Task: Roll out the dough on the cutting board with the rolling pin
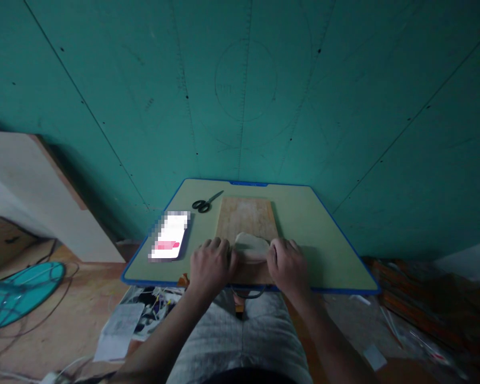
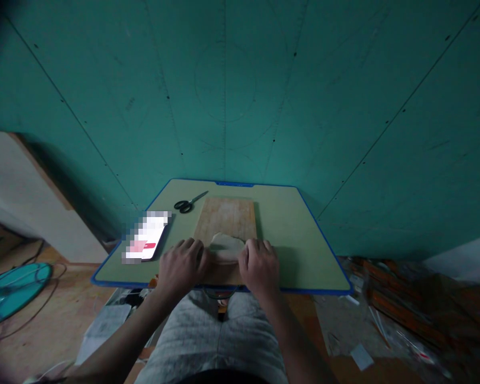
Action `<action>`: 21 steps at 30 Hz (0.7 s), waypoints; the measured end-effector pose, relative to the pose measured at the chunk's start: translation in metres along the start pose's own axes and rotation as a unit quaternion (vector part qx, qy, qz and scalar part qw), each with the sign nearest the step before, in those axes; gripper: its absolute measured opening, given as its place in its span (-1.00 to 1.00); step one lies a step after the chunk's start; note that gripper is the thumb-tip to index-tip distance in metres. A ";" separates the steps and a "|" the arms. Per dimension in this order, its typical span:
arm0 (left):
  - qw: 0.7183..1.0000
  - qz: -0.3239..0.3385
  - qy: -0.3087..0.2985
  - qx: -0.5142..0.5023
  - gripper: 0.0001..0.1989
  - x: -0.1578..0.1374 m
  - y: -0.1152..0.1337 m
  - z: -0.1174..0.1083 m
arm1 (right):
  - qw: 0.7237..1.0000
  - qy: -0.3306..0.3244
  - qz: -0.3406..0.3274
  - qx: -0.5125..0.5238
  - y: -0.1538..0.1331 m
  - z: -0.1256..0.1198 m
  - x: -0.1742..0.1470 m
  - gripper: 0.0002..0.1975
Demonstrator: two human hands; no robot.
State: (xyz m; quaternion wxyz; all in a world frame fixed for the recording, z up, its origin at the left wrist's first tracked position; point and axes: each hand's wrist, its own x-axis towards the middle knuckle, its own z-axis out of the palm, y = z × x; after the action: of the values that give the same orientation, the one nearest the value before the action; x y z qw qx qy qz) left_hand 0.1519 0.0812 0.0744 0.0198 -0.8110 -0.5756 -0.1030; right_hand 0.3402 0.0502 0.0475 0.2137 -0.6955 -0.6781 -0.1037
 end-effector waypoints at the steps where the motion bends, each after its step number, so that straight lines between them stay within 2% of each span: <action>1: 1.000 0.013 0.007 0.001 -0.62 -0.004 -0.001 0.001 | 1.000 0.019 -0.011 0.015 0.001 0.001 -0.005 -0.76; 4: 0.999 0.032 0.023 0.004 -0.64 -0.010 -0.001 0.004 | 0.997 0.052 -0.042 0.043 0.003 0.002 -0.013 -0.76; 9: 1.000 0.012 0.025 0.001 -0.61 0.004 -0.001 0.001 | 0.998 0.040 -0.040 0.003 0.004 0.001 0.003 -0.78; 15: 0.999 -0.018 -0.033 0.002 -0.54 0.040 -0.003 -0.003 | 0.997 -0.055 0.028 -0.050 0.000 0.000 0.041 -0.86; 21: 0.996 -0.048 -0.078 -0.002 -0.51 0.074 -0.010 0.003 | 0.982 -0.161 0.080 -0.050 0.000 0.003 0.075 -0.77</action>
State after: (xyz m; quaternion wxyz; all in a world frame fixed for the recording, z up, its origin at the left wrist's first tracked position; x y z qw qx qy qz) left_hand 0.1662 0.1538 0.0850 -0.0322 -0.7879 -0.6135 -0.0416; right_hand 0.3440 0.1186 0.0778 0.0745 -0.7648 -0.6399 -0.0067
